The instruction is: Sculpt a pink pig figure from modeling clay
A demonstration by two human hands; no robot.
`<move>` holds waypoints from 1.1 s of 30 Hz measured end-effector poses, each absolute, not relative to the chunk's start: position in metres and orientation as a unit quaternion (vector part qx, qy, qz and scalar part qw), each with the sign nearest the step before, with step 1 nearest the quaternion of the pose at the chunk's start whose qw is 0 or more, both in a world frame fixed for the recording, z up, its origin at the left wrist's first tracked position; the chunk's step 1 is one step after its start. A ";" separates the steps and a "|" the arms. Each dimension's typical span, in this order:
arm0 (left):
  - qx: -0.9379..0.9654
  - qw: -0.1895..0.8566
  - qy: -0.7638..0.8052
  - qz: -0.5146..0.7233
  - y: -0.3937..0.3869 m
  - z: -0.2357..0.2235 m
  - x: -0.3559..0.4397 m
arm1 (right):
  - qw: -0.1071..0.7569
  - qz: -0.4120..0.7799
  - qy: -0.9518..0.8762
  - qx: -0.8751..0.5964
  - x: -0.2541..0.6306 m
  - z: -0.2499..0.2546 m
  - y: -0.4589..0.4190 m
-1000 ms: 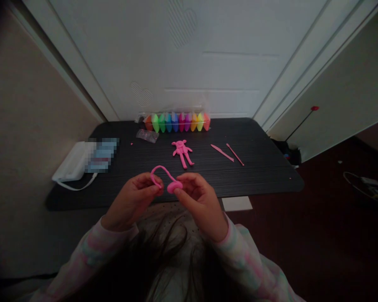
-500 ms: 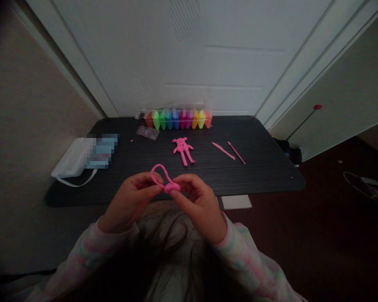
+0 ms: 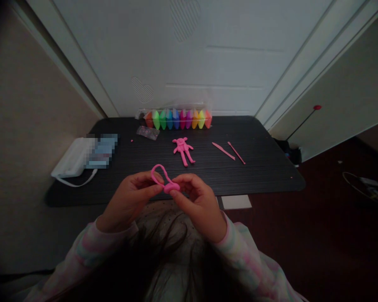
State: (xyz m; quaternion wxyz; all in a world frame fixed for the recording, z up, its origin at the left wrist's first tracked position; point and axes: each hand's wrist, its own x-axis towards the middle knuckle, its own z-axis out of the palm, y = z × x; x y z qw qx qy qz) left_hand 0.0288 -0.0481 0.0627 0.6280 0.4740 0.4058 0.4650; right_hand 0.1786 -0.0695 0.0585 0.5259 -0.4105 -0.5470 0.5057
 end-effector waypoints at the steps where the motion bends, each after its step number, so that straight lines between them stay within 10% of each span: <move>1: 0.477 0.627 0.405 0.464 -0.048 0.063 0.029 | 0.527 0.505 -0.547 -0.410 0.178 0.058 -0.070; 33: 0.556 0.611 0.365 0.431 -0.047 0.065 0.023 | 0.527 0.645 -0.436 -0.339 0.178 0.048 -0.068</move>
